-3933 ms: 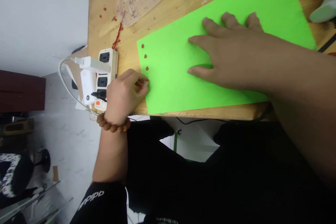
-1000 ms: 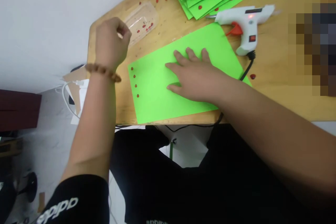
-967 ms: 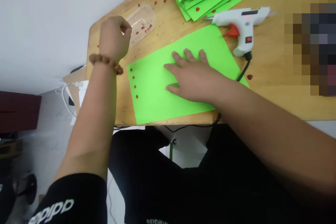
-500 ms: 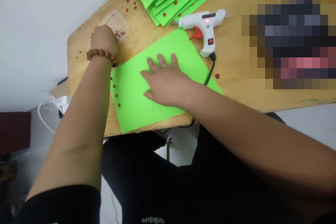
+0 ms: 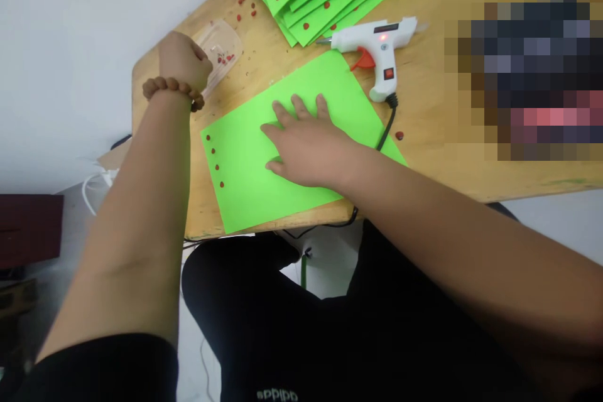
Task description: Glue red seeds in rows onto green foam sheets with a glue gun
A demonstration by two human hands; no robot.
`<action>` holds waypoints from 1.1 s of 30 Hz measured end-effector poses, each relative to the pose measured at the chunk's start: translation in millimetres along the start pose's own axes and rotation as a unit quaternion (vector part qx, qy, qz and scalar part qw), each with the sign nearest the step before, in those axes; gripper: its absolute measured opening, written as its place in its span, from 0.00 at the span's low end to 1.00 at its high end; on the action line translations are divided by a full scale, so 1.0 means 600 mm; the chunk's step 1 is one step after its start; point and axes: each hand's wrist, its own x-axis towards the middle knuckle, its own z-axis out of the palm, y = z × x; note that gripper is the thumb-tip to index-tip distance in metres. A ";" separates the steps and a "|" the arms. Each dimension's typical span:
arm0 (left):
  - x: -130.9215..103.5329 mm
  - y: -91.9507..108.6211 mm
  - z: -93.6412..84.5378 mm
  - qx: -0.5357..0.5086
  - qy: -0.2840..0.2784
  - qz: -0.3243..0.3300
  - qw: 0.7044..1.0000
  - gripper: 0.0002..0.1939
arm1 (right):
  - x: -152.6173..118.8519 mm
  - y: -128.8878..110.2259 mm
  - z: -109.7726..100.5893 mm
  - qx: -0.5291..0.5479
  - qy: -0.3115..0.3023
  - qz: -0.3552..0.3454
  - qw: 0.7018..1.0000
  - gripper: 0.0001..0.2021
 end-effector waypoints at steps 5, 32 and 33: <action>-0.099 0.006 -0.049 0.043 0.063 -0.056 0.996 0.17 | 0.003 0.007 0.011 0.007 0.019 -0.017 1.000 0.35; -0.537 -0.053 -0.058 0.100 0.049 0.099 0.989 0.09 | 0.016 0.050 0.045 -0.018 0.038 -0.034 0.999 0.42; -0.534 -0.052 -0.061 0.085 0.046 0.095 0.991 0.09 | 0.015 0.050 0.045 -0.016 0.042 -0.036 0.998 0.42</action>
